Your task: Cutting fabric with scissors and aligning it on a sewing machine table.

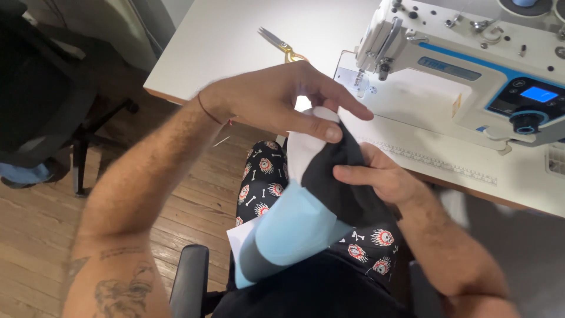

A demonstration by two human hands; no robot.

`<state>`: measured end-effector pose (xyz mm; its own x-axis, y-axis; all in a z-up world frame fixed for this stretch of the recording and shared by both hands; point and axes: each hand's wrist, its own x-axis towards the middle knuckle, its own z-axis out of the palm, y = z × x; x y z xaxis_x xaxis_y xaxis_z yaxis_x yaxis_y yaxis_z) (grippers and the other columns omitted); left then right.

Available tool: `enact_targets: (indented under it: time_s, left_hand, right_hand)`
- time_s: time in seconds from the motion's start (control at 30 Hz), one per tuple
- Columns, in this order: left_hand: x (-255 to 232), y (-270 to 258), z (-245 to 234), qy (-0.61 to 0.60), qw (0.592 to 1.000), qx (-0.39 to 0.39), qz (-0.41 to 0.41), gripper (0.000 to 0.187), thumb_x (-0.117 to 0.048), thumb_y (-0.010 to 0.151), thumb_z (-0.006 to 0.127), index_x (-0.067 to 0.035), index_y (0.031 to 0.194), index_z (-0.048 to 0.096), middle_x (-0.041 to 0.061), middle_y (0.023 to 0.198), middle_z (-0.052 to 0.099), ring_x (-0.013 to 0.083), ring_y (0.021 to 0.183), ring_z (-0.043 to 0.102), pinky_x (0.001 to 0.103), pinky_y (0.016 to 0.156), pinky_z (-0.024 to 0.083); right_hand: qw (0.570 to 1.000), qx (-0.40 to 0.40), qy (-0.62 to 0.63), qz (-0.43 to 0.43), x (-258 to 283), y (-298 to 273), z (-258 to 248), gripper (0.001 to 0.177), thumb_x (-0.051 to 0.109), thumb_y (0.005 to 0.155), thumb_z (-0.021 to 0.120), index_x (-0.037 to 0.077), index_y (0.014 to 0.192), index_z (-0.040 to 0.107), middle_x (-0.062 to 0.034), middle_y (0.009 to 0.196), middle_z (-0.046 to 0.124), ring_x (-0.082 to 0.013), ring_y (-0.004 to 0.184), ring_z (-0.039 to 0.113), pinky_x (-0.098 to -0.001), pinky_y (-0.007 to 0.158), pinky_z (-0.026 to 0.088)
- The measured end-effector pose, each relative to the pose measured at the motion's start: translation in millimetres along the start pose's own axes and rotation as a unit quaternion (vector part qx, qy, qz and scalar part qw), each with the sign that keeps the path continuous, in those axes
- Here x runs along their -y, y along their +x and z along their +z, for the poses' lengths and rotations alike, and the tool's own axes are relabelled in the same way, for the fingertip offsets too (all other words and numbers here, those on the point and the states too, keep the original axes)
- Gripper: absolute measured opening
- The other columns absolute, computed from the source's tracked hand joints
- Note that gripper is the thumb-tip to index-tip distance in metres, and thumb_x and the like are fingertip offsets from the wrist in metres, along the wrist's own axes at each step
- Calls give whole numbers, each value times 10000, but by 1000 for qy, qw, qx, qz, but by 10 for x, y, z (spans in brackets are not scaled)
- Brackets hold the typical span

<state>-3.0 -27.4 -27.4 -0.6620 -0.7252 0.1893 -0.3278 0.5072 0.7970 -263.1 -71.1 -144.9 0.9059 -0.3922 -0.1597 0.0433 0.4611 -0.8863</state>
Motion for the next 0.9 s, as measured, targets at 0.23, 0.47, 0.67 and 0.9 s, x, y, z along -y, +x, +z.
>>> enact_targets:
  time_s: [0.23, 0.47, 0.67, 0.9]
  left_hand:
    - [-495, 14, -122, 132, 988, -69, -41, 385, -329, 1113, 477, -98, 814, 552, -20, 598, 462, 101, 544, 446, 306, 499, 359]
    - [-383, -746, -466, 87, 905, -399, -119, 224, -149, 1200, 648, -172, 983, 602, -94, 889, 570, 11, 818, 540, 186, 750, 434]
    - [-9, -1172, -380, -22, 897, -398, -193, 429, -308, 1213, 538, -173, 808, 576, -105, 708, 530, -10, 602, 460, 163, 544, 321]
    - [-283, -681, -129, -53, 907, -324, -263, 430, -381, 1105, 533, -97, 833, 708, -79, 784, 644, 20, 742, 562, 199, 675, 420]
  right_hand:
    - [947, 66, -312, -32, 665, 1, -127, 366, 48, 839, 787, 25, 1161, 614, 2, 975, 723, -101, 862, 671, -282, 738, 637]
    - [835, 37, -549, -21, 928, -218, -942, 280, 339, 866, 738, 74, 916, 815, 81, 833, 651, -33, 770, 553, -207, 687, 459]
    - [916, -119, -304, -233, 747, -553, -1092, 534, 570, 857, 767, 39, 828, 710, 45, 761, 652, -33, 674, 595, -190, 552, 453]
    - [910, 359, -169, -117, 910, -364, -1145, 698, 467, 1148, 513, -117, 1495, 350, -298, 1506, 508, -413, 1429, 513, -581, 1216, 436]
